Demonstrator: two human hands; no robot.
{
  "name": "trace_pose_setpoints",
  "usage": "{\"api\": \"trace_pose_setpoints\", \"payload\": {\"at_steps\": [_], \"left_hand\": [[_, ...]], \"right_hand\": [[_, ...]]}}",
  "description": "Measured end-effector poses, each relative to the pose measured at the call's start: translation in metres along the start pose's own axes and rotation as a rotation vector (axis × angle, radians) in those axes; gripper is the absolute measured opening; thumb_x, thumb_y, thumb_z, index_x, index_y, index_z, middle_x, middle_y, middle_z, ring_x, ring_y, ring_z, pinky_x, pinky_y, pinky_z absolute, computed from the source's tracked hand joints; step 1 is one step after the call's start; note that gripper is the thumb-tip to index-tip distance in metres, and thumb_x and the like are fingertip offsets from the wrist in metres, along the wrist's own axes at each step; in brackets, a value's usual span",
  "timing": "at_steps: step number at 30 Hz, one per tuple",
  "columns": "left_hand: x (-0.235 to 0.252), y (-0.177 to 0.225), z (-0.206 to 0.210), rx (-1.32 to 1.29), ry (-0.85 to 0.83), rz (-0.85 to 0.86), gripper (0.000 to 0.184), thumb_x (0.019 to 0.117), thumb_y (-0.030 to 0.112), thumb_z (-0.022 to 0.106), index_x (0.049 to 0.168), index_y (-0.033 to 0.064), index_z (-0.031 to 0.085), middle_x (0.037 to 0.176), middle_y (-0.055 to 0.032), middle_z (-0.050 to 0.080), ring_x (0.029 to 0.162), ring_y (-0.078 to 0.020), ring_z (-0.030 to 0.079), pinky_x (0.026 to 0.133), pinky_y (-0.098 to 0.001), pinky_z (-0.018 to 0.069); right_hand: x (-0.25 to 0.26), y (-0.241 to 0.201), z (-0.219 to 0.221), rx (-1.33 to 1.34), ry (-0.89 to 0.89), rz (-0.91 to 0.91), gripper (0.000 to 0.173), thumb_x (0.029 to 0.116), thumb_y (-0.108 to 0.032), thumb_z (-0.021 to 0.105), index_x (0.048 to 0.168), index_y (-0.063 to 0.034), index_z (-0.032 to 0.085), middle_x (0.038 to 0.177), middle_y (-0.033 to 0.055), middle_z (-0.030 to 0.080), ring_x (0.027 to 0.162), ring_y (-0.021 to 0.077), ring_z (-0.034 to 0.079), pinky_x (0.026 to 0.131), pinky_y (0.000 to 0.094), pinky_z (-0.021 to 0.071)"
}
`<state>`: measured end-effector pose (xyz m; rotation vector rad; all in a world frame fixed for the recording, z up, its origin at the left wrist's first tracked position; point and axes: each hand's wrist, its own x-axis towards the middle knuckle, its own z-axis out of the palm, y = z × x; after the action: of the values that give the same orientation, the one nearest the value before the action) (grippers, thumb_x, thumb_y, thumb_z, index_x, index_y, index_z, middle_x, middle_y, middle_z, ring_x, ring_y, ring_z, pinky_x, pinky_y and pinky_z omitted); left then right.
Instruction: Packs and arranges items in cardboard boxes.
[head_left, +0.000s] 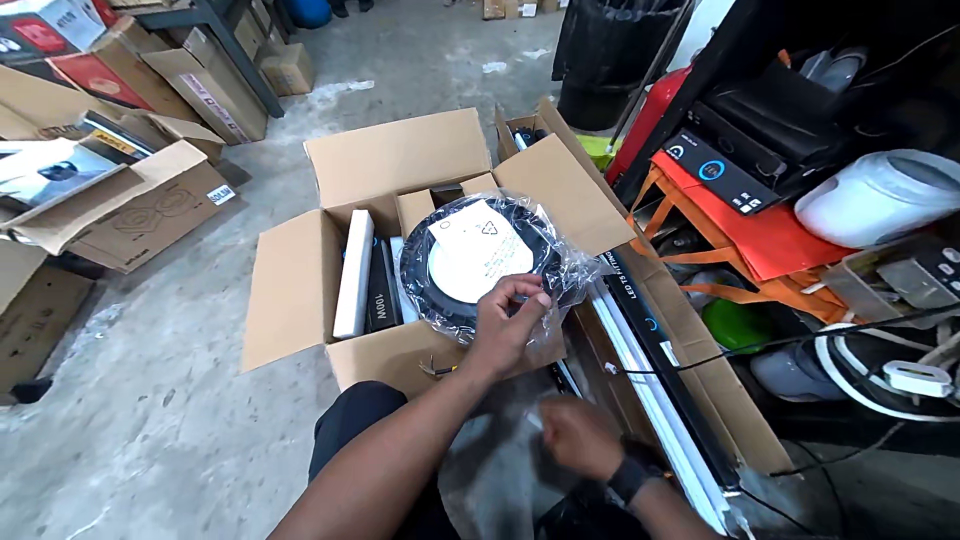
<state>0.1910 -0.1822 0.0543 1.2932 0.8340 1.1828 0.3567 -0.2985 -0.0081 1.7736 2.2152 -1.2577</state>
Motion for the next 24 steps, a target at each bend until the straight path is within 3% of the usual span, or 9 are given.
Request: {"api": "trace_pose_setpoints", "payload": {"at_steps": [3,5,7,11,15,18,20,22,24], "left_hand": [[-0.009,-0.004,0.01,0.027,-0.098,-0.046,0.018,0.0957,0.014,0.064,0.1,-0.003,0.07,0.111,-0.0131,0.07,0.097,-0.0155,0.068,0.083,-0.0314,0.0574],[-0.017,-0.008,0.018,0.16,-0.273,-0.039,0.021,0.097,0.017,0.065,0.101,-0.0017,0.071,0.11,-0.0121,0.07,0.101,-0.0154,0.067,0.088,-0.033,0.0556],[-0.019,-0.01,0.021,0.41,-0.436,0.047,0.026,0.0985,0.027,0.064,0.105,0.0037,0.073,0.115,-0.0094,0.07,0.113,-0.0168,0.064,0.098,-0.0368,0.0525],[-0.013,-0.011,0.013,0.944,-0.497,0.234,0.037,0.095,0.039,0.063,0.122,0.015,0.071,0.141,-0.0096,0.06,0.133,-0.0287,0.053,0.11,-0.0505,0.0419],[0.003,-0.008,-0.002,1.15,-0.402,0.015,0.058,0.0939,0.043,0.063,0.145,0.0177,0.054,0.158,-0.0173,0.041,0.145,-0.0377,0.039,0.114,-0.0583,0.034],[0.007,-0.009,-0.013,1.234,-0.419,-0.162,0.072,0.0948,0.056,0.058,0.154,0.0177,0.042,0.162,-0.0243,0.031,0.148,-0.0443,0.032,0.114,-0.065,0.0304],[0.002,-0.015,-0.018,1.283,-0.494,-0.189,0.081,0.0926,0.063,0.057,0.156,0.0156,0.039,0.162,-0.026,0.031,0.147,-0.0459,0.033,0.114,-0.0655,0.0301],[-0.01,-0.024,-0.018,1.324,-0.538,-0.138,0.087,0.0895,0.062,0.061,0.157,0.0133,0.038,0.162,-0.0282,0.028,0.148,-0.0476,0.03,0.117,-0.0656,0.0239],[-0.02,-0.031,-0.014,1.358,-0.521,-0.066,0.09,0.0877,0.058,0.066,0.158,0.01,0.036,0.162,-0.0302,0.027,0.148,-0.0489,0.029,0.119,-0.0655,0.0208]], "right_hand": [[0.014,-0.005,0.083,-0.285,-0.423,-0.085,0.022,0.0896,-0.01,0.068,0.11,-0.0011,0.071,0.11,0.0238,0.07,0.104,0.0452,0.066,0.088,0.0681,0.0494],[0.015,-0.011,0.126,-0.423,-0.663,-0.1,0.036,0.0911,-0.006,0.067,0.127,-0.0031,0.064,0.117,0.0248,0.068,0.11,0.0458,0.065,0.091,0.0669,0.0487],[0.017,-0.009,0.145,-0.486,-0.746,-0.066,0.046,0.0915,-0.006,0.068,0.136,-0.0041,0.055,0.117,0.0254,0.068,0.11,0.0463,0.065,0.09,0.0661,0.0501],[0.031,-0.002,0.108,-0.402,-0.535,0.047,0.049,0.0886,-0.012,0.071,0.136,-0.0047,0.059,0.12,0.0261,0.067,0.112,0.0472,0.063,0.094,0.0685,0.0475],[0.01,-0.016,0.018,-0.295,-0.128,0.139,0.036,0.0915,-0.012,0.065,0.127,-0.0062,0.064,0.115,0.0222,0.07,0.107,0.0433,0.067,0.089,0.0643,0.052],[-0.023,-0.002,-0.028,-0.142,0.254,-0.03,0.016,0.0912,-0.007,0.06,0.105,-0.0073,0.068,0.094,0.0134,0.07,0.086,0.0325,0.07,0.073,0.0561,0.0574],[-0.032,0.006,-0.049,0.008,0.432,-0.139,0.015,0.0944,-0.009,0.056,0.102,-0.0091,0.068,0.091,0.0067,0.068,0.078,0.0211,0.067,0.069,0.0453,0.0576],[-0.039,0.006,-0.061,0.224,0.533,-0.269,0.019,0.0974,-0.011,0.052,0.103,-0.0101,0.07,0.1,0.0016,0.069,0.089,0.0101,0.066,0.079,0.0307,0.0579],[-0.045,-0.004,-0.068,0.476,0.575,-0.454,0.017,0.1015,-0.013,0.054,0.105,-0.0099,0.071,0.107,0.0028,0.07,0.1,0.0126,0.068,0.088,0.0283,0.0586]]}}
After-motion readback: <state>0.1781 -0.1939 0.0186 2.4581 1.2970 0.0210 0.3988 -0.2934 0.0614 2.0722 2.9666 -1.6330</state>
